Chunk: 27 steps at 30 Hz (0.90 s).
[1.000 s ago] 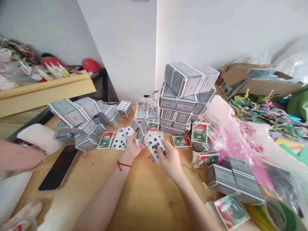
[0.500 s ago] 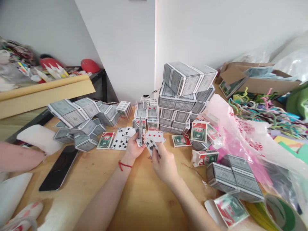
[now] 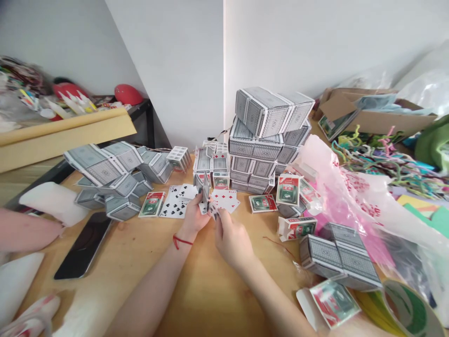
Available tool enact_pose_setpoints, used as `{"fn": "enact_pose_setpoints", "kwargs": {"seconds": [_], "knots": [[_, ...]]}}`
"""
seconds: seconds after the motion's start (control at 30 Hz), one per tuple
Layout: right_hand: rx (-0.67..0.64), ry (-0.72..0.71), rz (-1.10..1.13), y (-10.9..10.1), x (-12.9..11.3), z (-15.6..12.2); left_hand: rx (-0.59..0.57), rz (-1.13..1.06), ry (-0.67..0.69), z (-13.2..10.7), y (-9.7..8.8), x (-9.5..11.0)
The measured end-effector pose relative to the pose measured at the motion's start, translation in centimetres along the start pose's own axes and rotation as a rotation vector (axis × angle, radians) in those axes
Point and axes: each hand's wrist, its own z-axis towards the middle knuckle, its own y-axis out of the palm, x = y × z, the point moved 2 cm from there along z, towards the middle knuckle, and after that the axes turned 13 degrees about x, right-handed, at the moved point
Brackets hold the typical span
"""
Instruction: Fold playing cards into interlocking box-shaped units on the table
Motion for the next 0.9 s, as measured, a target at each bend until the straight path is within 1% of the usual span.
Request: {"fn": "enact_pose_setpoints", "kwargs": {"seconds": [0.1,0.2,0.3,0.43,0.53,0.6,0.7,0.8,0.9], "knots": [[-0.092,0.059,-0.029,0.4,0.1,0.0,-0.01,-0.082,-0.057,0.2,0.0,-0.6],[-0.198,0.155,0.0,0.7,0.1,0.1,-0.002,-0.107,-0.02,0.6,-0.4,-0.9],[-0.237,0.209,0.058,1.0,0.3,0.2,-0.023,-0.101,0.0,0.8,-0.6,-1.0],[-0.259,0.257,0.11,1.1,0.9,0.4,-0.029,-0.061,0.027,0.4,-0.3,-0.7],[-0.247,0.279,0.16,1.3,1.4,0.4,-0.064,-0.004,0.09,-0.2,0.2,-0.3],[-0.224,0.286,0.234,1.5,1.6,0.4,-0.089,0.015,0.12,-0.6,0.4,-0.2],[-0.175,0.306,0.355,1.8,2.0,0.5,-0.095,0.039,0.144,-1.0,0.7,-0.1],[-0.121,0.324,0.39,2.0,2.7,0.7,-0.102,0.076,0.154,-1.3,0.9,-0.3],[-0.12,0.341,0.406,2.0,3.3,0.8,-0.109,0.113,0.162,-1.4,1.0,-0.7]]}}
